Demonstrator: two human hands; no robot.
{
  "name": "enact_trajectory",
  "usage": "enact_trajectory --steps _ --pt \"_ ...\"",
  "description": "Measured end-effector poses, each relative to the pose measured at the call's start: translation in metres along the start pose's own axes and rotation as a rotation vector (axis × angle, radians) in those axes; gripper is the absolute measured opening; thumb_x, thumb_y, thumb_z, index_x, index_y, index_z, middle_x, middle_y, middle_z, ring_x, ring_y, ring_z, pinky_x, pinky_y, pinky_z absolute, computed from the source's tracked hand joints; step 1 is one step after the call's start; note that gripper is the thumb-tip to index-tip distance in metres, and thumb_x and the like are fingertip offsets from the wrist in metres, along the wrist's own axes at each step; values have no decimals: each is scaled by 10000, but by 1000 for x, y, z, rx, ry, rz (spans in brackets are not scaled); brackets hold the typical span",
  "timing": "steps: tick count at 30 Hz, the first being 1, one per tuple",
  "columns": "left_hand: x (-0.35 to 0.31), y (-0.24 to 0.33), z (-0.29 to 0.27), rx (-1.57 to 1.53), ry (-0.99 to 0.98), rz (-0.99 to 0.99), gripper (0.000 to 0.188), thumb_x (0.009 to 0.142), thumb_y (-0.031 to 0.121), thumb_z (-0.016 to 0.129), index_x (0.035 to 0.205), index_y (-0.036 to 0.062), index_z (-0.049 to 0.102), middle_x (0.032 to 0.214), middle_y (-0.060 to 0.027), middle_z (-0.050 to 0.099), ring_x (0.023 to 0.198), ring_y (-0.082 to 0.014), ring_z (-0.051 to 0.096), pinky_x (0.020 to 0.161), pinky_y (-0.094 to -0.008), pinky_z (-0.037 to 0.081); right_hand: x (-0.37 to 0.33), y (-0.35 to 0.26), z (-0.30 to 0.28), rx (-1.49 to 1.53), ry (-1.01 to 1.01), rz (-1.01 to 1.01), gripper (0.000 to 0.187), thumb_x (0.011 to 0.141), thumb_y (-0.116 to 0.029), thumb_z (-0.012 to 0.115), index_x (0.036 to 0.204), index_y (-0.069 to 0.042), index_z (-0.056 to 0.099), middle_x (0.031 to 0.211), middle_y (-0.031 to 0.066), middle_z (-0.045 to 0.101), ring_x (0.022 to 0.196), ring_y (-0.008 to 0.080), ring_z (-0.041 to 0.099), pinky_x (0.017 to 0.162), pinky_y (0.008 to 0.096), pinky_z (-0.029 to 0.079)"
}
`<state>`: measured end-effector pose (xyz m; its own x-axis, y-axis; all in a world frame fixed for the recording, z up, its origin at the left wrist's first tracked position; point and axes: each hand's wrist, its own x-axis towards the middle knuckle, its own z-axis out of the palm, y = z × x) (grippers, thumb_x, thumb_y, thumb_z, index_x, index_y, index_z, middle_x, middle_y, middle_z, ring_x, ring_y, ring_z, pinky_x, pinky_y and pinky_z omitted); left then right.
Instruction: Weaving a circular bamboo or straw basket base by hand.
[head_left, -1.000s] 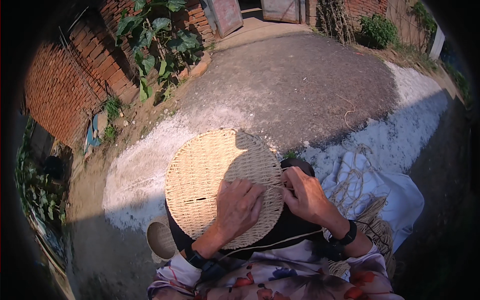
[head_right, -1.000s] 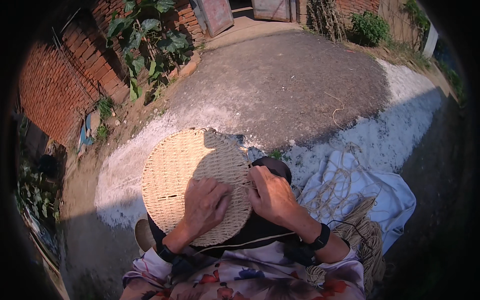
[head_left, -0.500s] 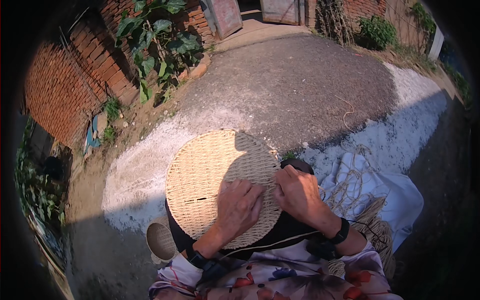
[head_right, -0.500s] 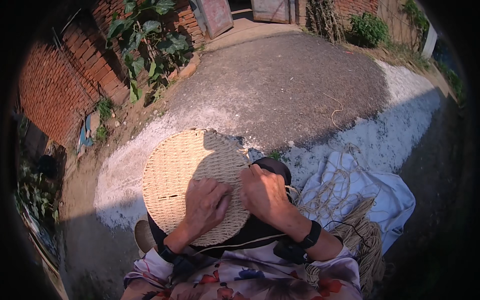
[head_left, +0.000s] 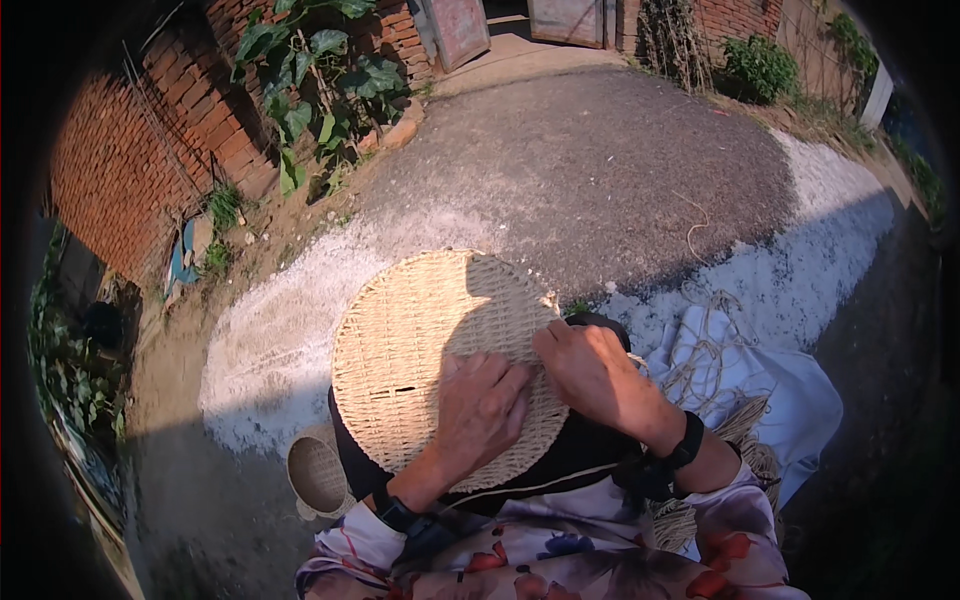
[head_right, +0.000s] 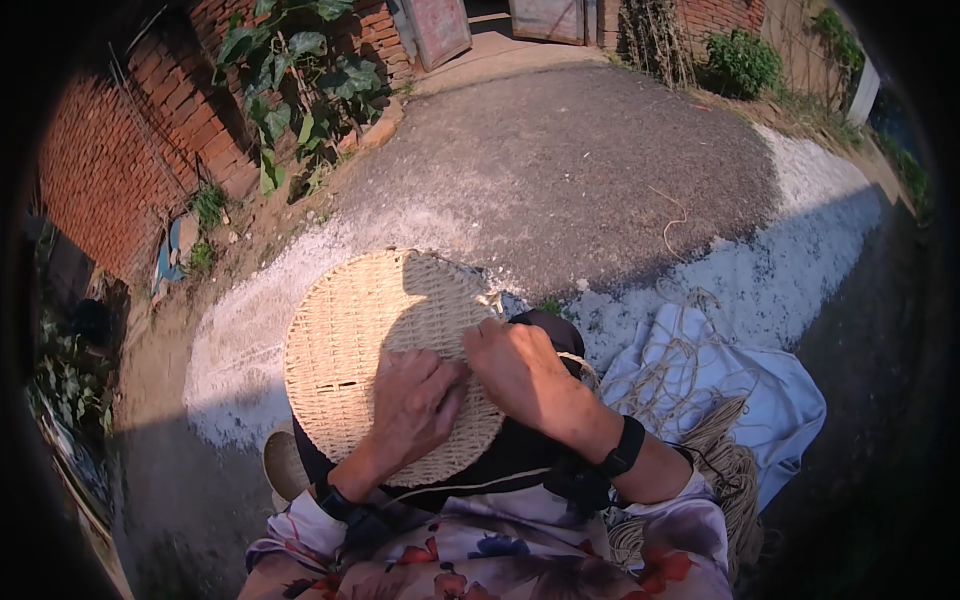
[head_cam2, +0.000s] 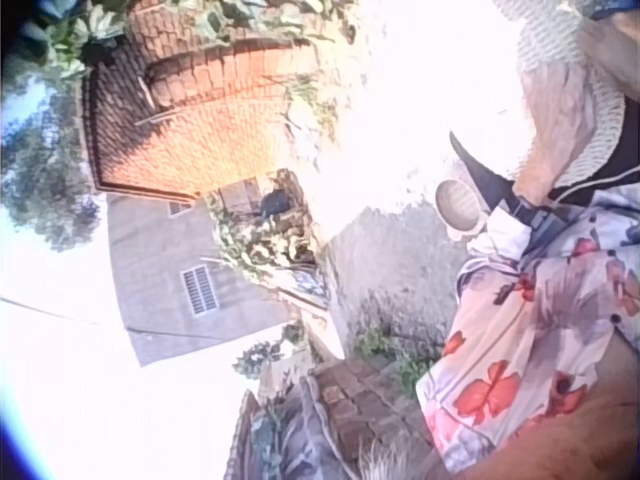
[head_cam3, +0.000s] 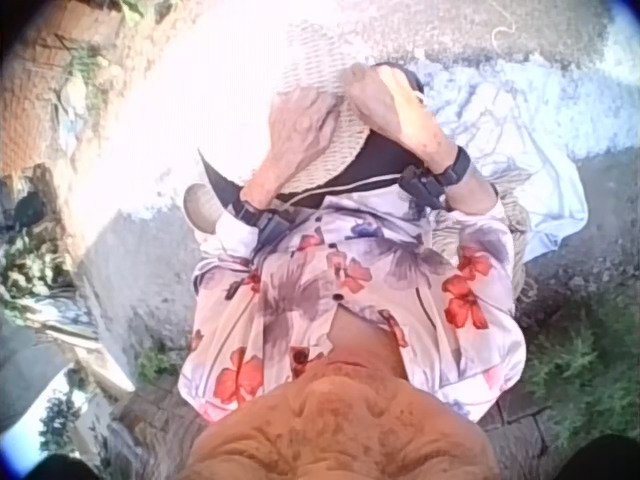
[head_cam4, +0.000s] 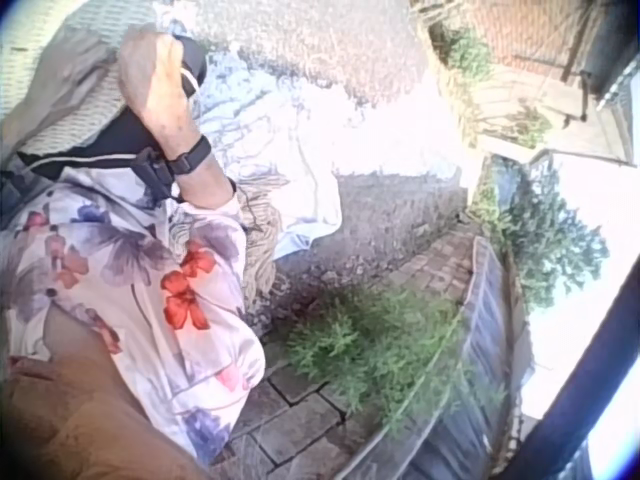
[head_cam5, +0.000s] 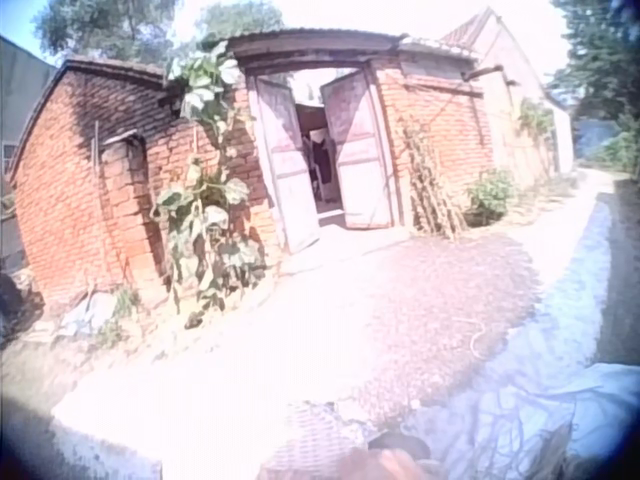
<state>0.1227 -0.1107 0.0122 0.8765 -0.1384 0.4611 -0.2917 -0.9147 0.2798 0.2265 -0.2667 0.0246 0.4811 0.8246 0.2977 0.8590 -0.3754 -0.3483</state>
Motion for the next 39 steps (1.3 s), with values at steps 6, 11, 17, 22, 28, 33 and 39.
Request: enact_trajectory --steps 6,11,17,22,28,33,39 --pt "-2 -3 3 18 1 8 213 772 86 683 977 102 631 794 -50 500 773 -235 521 713 -400 343 -13 15 8 187 24 85 204 798 -81 661 940 -25 526 802 148 598 715 366 616 635 460 478" --pt "-3 -4 3 14 3 7 226 770 78 684 989 106 634 793 -48 498 772 -233 521 709 -397 338 -40 13 -12 457 -8 385 136 848 -86 652 883 -53 526 752 138 566 719 360 603 626 438 450" --pt "-1 -2 3 -8 32 3 177 766 64 712 925 110 649 765 -39 523 752 -236 539 714 -395 344 -36 15 6 417 221 162 121 810 -33 644 841 -19 528 745 133 546 701 339 588 614 422 460" --pt "1 4 6 4 36 7 207 759 64 714 949 117 652 769 -41 527 748 -238 539 709 -388 347 -19 13 31 221 259 130 175 771 -57 673 876 -24 538 766 136 529 692 371 553 616 474 443" --pt "-1 3 4 -2 71 -36 230 758 58 716 973 105 649 786 -51 539 763 -254 548 720 -392 378 -29 20 17 420 423 363 492 812 -216 746 1184 12 520 824 86 558 807 282 585 768 391 479" --pt "-7 -1 5 -68 157 -110 225 750 29 720 958 82 654 812 -62 560 791 -264 562 742 -390 418 -34 36 14 911 278 493 574 965 -301 614 1376 25 379 849 40 579 808 123 576 785 282 482" --pt "-1 6 -1 4 88 -116 171 751 22 721 902 81 669 815 -65 560 795 -256 562 717 -381 416 -26 45 0 1314 187 587 611 1033 -404 468 1454 7 303 883 48 589 823 100 580 776 253 490"
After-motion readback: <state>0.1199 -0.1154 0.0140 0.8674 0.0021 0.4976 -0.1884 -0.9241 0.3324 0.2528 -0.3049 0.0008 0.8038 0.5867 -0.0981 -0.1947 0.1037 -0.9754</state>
